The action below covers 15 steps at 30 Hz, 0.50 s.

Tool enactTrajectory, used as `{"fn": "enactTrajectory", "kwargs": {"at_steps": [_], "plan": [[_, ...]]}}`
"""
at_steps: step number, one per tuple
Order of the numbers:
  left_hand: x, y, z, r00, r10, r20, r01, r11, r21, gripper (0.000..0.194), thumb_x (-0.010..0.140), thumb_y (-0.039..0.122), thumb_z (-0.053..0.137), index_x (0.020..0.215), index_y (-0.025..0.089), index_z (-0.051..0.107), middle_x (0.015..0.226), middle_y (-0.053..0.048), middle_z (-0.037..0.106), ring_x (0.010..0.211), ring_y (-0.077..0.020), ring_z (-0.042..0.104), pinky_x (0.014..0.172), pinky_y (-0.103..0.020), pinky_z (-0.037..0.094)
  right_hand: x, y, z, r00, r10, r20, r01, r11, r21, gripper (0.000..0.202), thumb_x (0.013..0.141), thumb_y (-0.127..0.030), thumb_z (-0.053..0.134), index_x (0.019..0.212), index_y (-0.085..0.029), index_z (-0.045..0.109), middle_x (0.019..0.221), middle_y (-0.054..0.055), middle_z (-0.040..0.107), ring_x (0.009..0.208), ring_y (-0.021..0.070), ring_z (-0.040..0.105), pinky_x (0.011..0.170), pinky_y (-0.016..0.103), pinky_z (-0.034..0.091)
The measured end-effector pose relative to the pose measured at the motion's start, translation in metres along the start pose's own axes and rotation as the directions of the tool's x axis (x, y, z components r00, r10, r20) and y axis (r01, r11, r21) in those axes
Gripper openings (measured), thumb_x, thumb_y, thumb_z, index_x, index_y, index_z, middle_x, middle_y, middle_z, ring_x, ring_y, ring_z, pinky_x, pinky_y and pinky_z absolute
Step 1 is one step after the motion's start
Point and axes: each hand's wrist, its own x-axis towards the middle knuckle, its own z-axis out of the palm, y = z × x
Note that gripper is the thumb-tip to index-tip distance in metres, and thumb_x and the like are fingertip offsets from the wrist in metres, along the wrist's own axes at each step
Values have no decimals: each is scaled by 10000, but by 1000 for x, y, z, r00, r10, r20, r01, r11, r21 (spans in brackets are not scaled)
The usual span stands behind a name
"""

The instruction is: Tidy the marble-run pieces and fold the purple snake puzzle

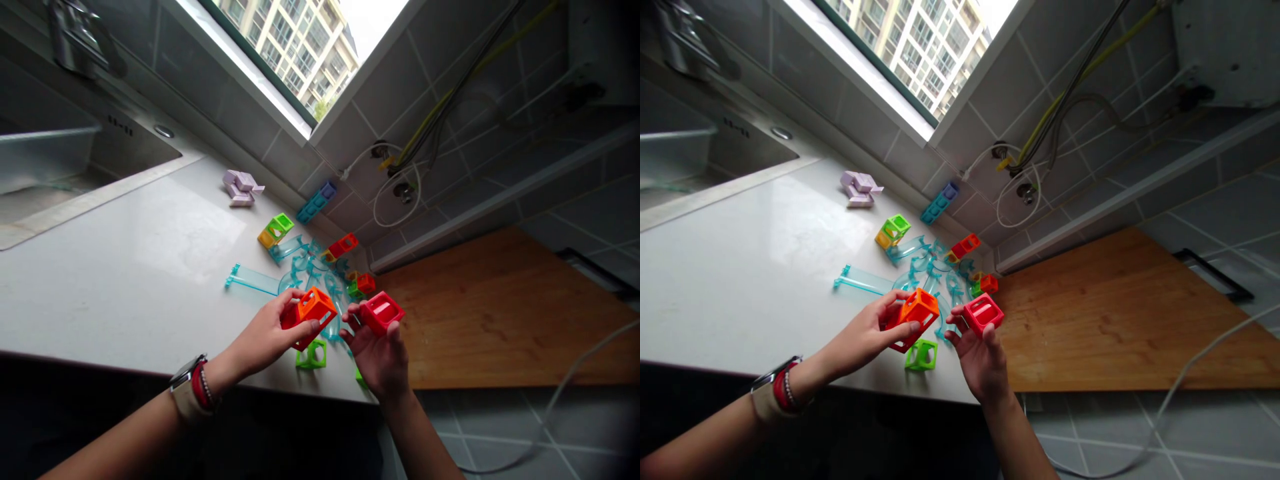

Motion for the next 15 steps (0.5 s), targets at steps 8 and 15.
{"fn": "enactTrajectory", "kwargs": {"at_steps": [8,15], "plan": [[3,-5,-4,998,-24,-60,21,999,-36,501,861,473,763,1208,207,518,1067,-70,744,872,-238,735,709,-333,589,46,-24,6,985,-40,-167,40,999,-3,262,845,-328,775,1104,-297,756,1126,-11,781,944,159,694,776,274,577],[4,-1,-5,996,-44,-73,33,990,-136,491,867,462,765,1196,204,507,1008,-66,749,874,-232,735,699,-320,589,37,-5,7,998,-30,-57,25,996,-80,399,868,-451,742,1240,-320,684,1237,43,762,1053,228,710,802,343,591]]}}
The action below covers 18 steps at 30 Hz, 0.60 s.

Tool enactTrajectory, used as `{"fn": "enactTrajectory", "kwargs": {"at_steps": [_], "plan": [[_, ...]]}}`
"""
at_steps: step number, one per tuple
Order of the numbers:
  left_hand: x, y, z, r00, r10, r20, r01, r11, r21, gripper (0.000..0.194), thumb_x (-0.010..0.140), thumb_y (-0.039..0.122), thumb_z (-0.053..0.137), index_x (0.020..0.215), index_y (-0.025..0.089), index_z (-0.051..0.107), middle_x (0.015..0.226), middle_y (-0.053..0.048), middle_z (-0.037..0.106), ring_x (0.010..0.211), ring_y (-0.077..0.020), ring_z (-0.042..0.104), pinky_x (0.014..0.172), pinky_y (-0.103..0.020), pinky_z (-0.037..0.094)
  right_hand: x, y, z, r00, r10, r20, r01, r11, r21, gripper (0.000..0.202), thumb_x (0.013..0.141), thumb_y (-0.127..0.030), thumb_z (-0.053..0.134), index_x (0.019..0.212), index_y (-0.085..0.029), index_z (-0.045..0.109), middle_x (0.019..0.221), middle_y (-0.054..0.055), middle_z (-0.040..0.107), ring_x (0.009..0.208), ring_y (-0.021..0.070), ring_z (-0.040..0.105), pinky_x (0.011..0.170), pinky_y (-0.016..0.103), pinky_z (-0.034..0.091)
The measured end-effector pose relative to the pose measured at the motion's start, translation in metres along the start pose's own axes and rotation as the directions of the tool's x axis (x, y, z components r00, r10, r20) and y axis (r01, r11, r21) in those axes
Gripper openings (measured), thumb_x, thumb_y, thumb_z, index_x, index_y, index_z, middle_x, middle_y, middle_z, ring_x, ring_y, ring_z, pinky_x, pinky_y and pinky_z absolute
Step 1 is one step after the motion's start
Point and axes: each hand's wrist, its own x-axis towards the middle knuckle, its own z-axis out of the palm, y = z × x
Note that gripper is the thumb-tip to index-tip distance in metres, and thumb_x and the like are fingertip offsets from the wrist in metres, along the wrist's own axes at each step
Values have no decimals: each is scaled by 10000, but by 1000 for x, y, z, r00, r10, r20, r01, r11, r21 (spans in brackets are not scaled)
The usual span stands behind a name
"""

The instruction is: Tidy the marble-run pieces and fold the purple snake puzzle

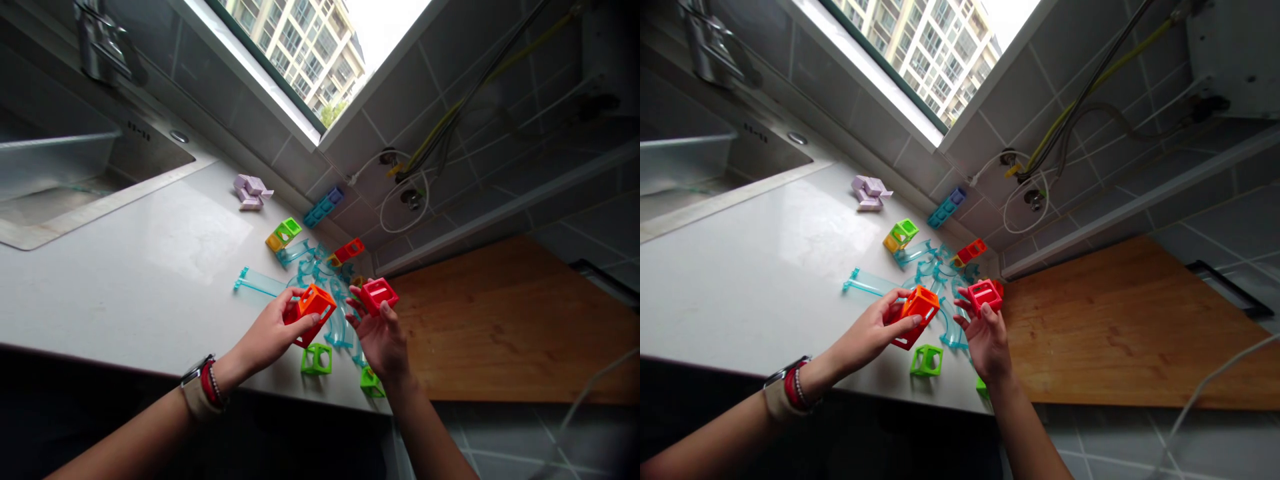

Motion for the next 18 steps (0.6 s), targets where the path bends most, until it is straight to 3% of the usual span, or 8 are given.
{"fn": "enactTrajectory", "kwargs": {"at_steps": [5,10,13,18], "plan": [[-1,3,-1,1000,6,11,-6,1000,-23,518,857,452,783,1226,220,503,1031,-69,754,903,-242,740,714,-338,610,-11,6,0,999,5,50,0,994,-110,422,858,-509,732,1210,-282,683,1315,94,729,1118,286,690,831,411,596],[-5,5,-1,999,45,8,-46,998,51,557,813,449,827,1225,231,521,1084,-75,755,902,-246,743,748,-362,619,-15,2,-1,996,-11,83,17,997,-81,418,852,-470,754,1226,-301,677,1295,85,731,1092,278,696,832,408,597],[-4,5,-1,999,41,4,-41,999,14,551,827,451,813,1231,228,512,1071,-72,754,899,-243,742,735,-346,607,-16,1,0,998,-3,70,8,997,-79,413,853,-472,752,1221,-300,675,1253,78,741,1068,269,697,820,395,596],[-1,11,-1,1000,-5,-27,2,997,-75,500,890,468,743,1225,205,483,1014,-60,732,837,-191,710,681,-277,559,-27,4,-3,999,-47,4,47,988,-144,609,852,-444,766,1405,-318,546,1221,84,731,1031,259,704,817,386,588]]}}
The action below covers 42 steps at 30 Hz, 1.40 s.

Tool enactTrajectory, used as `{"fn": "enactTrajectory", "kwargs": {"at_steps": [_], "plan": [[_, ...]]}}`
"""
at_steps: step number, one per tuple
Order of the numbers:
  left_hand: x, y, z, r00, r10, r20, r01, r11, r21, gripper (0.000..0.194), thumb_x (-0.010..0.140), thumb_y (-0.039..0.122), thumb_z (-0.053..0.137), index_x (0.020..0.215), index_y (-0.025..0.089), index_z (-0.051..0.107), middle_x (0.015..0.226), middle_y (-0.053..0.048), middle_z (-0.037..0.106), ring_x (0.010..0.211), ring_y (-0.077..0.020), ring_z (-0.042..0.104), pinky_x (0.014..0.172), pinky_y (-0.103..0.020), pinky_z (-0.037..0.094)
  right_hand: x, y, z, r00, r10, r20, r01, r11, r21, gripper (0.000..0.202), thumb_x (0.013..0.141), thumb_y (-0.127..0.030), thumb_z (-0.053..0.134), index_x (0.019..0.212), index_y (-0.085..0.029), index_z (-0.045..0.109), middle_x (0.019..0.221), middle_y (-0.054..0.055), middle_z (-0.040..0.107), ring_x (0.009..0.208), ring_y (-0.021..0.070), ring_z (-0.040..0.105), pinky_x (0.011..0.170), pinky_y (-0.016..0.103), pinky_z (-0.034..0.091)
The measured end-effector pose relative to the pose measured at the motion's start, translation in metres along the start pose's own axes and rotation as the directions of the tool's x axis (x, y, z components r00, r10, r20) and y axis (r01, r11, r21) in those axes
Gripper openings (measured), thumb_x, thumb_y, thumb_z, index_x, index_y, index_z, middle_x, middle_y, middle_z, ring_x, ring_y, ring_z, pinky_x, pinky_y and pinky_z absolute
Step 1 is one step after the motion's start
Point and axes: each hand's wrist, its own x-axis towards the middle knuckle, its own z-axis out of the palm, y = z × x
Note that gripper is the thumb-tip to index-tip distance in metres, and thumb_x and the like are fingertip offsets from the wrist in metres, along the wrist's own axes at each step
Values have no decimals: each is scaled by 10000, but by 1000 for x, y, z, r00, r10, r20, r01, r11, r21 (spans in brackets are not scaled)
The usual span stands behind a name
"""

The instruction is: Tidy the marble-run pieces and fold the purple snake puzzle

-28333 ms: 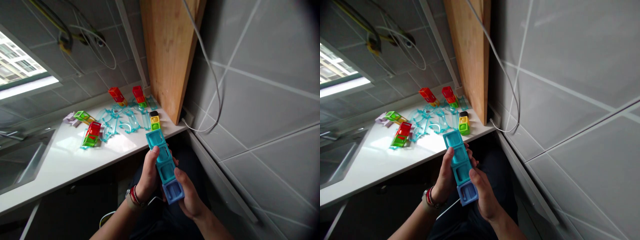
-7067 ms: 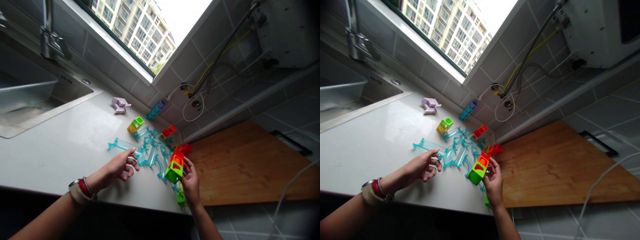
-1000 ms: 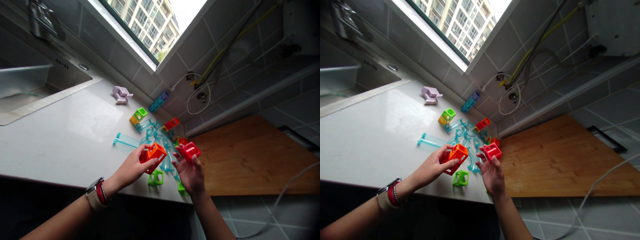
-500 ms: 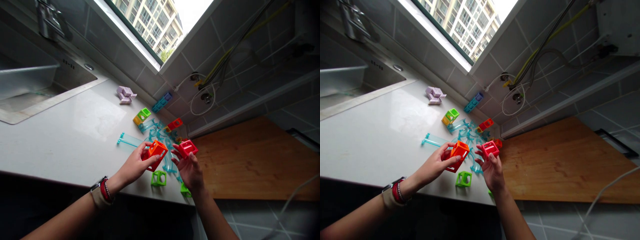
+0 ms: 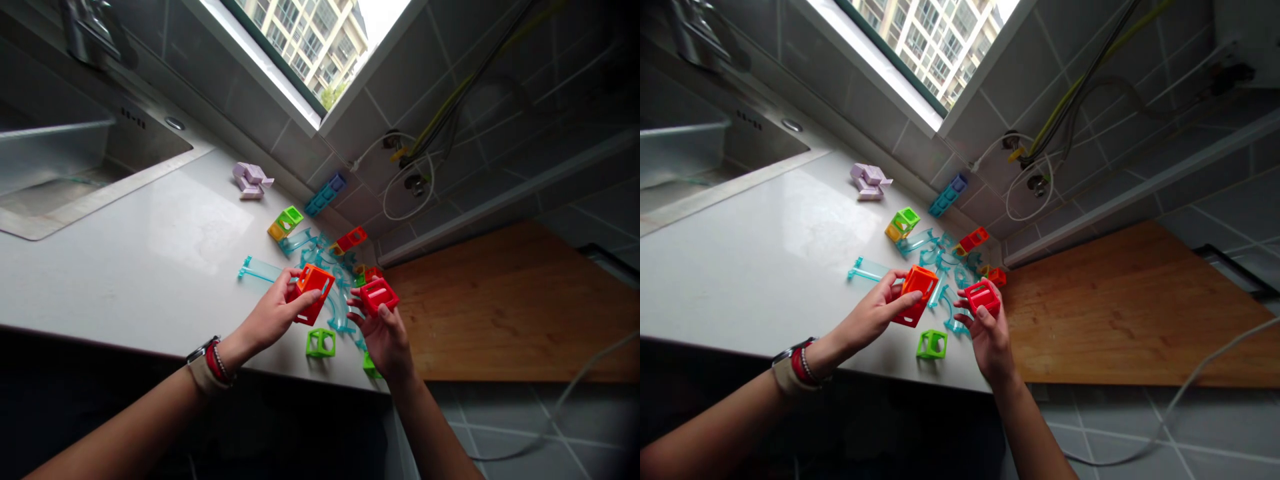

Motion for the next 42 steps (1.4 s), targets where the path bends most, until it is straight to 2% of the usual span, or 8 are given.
{"fn": "enactTrajectory", "kwargs": {"at_steps": [3,8,13,19,26,34,38,42], "plan": [[0,4,-2,1000,-6,-12,5,1000,-30,484,898,481,729,1213,210,480,1006,-42,714,802,-171,689,653,-260,543,-19,9,-10,992,-40,-120,25,992,-127,681,845,-410,790,1444,-356,471,1249,64,707,1049,245,700,861,383,577],[2,5,-3,998,-2,-57,0,999,-39,483,894,484,723,1209,216,474,980,-24,707,772,-164,679,666,-270,535,-68,40,-34,955,-44,-294,-91,898,-430,629,808,-407,842,1337,-311,516,1159,42,706,975,230,700,890,373,562],[4,6,-3,998,-10,-65,10,1000,1,500,874,504,727,1196,206,485,938,-28,712,717,-162,664,610,-253,505,-93,69,-50,971,-111,-209,-72,701,-709,575,771,-402,869,1249,-259,583,1229,81,680,1042,275,696,980,439,538],[2,10,-6,996,-2,-88,7,998,54,452,900,499,703,1182,217,491,879,5,676,626,-118,600,553,-217,470,-83,64,-62,989,-115,-93,-10,576,-818,578,719,-388,901,1224,-252,657,1227,91,692,1132,321,658,1026,484,500],[0,10,1,997,-59,-55,59,998,-5,488,918,481,674,1272,269,414,903,0,706,611,-176,700,470,-217,444,-74,56,-64,979,-129,-155,-45,611,-790,594,716,-420,901,1218,-242,638,1161,77,704,1023,300,690,943,455,531],[-4,9,5,992,-121,33,125,964,-233,452,958,593,586,1195,237,440,998,-79,748,592,-227,735,435,-256,451,-77,47,-48,939,-176,-297,-36,806,-591,626,710,-370,925,1236,-243,610,1219,101,682,983,278,702,840,388,582],[-5,7,6,995,-95,16,96,949,-299,428,987,590,536,1182,220,444,948,-80,745,567,-241,724,420,-268,447,-76,26,-34,923,-223,-313,24,847,-531,628,714,-345,932,1238,-259,595,1195,87,686,963,257,710,814,356,591],[-6,7,7,1000,-2,2,2,969,-246,471,974,573,578,1261,233,424,977,-85,752,640,-254,750,463,-283,503,-76,15,-8,954,-187,-235,91,925,-369,574,748,-307,916,1219,-284,587,1128,65,713,928,239,719,813,358,601]]}}
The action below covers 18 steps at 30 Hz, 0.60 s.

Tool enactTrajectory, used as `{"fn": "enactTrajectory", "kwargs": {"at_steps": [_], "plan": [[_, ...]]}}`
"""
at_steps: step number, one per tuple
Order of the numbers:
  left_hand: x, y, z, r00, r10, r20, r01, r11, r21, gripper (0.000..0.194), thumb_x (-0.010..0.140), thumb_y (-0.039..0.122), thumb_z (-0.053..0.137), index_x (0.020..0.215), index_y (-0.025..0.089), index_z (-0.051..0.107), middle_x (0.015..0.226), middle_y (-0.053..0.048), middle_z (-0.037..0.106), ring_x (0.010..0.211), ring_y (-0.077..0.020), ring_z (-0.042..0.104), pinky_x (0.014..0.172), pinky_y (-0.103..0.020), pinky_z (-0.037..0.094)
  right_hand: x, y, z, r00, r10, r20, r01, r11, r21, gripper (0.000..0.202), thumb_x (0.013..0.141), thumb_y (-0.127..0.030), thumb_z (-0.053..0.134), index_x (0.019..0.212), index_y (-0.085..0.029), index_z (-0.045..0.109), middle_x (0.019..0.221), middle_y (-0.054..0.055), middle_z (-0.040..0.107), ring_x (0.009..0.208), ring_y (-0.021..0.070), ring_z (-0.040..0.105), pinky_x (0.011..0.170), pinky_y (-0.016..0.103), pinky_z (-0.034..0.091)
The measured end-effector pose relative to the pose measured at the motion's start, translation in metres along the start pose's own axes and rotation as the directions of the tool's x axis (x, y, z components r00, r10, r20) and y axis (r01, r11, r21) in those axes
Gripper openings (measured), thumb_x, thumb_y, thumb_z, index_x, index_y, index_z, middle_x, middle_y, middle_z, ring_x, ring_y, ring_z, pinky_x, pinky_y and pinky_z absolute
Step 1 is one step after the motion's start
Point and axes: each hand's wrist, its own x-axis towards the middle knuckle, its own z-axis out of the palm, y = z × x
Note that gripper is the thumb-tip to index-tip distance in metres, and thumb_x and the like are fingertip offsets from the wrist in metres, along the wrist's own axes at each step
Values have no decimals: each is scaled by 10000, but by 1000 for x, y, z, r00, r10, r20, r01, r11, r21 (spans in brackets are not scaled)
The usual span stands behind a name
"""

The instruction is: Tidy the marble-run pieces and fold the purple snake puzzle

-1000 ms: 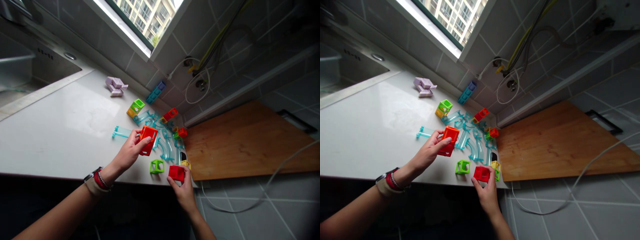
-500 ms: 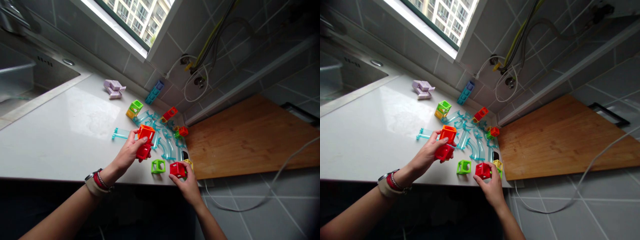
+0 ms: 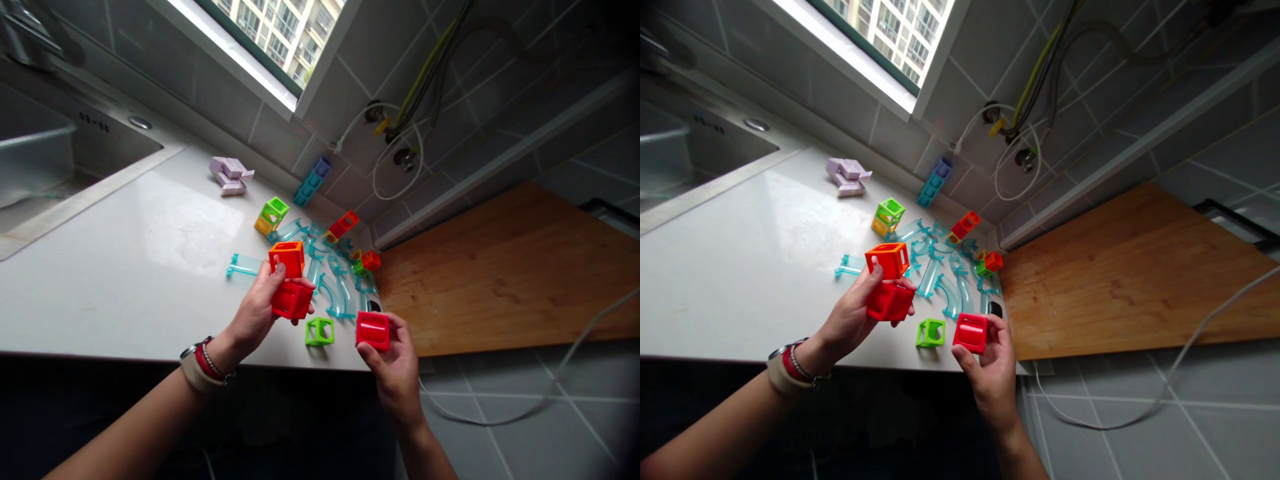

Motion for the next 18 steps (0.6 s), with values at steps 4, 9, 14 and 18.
{"fn": "enactTrajectory", "kwargs": {"at_steps": [4,9,14,18], "plan": [[-4,-2,4,999,40,14,-41,996,84,505,969,577,590,1298,255,382,951,-70,762,632,-243,754,484,-288,551,-3,-10,28,993,-14,118,5,997,75,544,740,-267,924,1172,-297,596,1223,65,689,1041,252,702,887,380,596],[-7,-1,11,996,84,-37,-80,993,89,455,986,591,545,1239,254,370,841,-28,751,540,-201,720,465,-267,558,-2,-21,51,961,-213,177,209,977,43,578,739,-211,924,1198,-285,581,1305,79,633,1160,256,654,929,375,578],[-10,3,15,992,106,-74,-99,991,95,468,986,586,559,1251,243,383,867,-38,749,556,-180,719,454,-233,546,1,-23,58,928,-299,224,302,953,19,540,750,-210,919,1158,-293,575,1283,63,630,1196,239,628,968,362,555],[-13,6,15,989,126,-79,-118,988,104,463,996,580,547,1271,251,371,924,-64,754,661,-235,766,469,-266,571,-2,-21,58,956,-212,203,213,977,18,532,755,-282,924,1163,-295,583,1212,38,647,1096,212,665,905,312,568]]}}
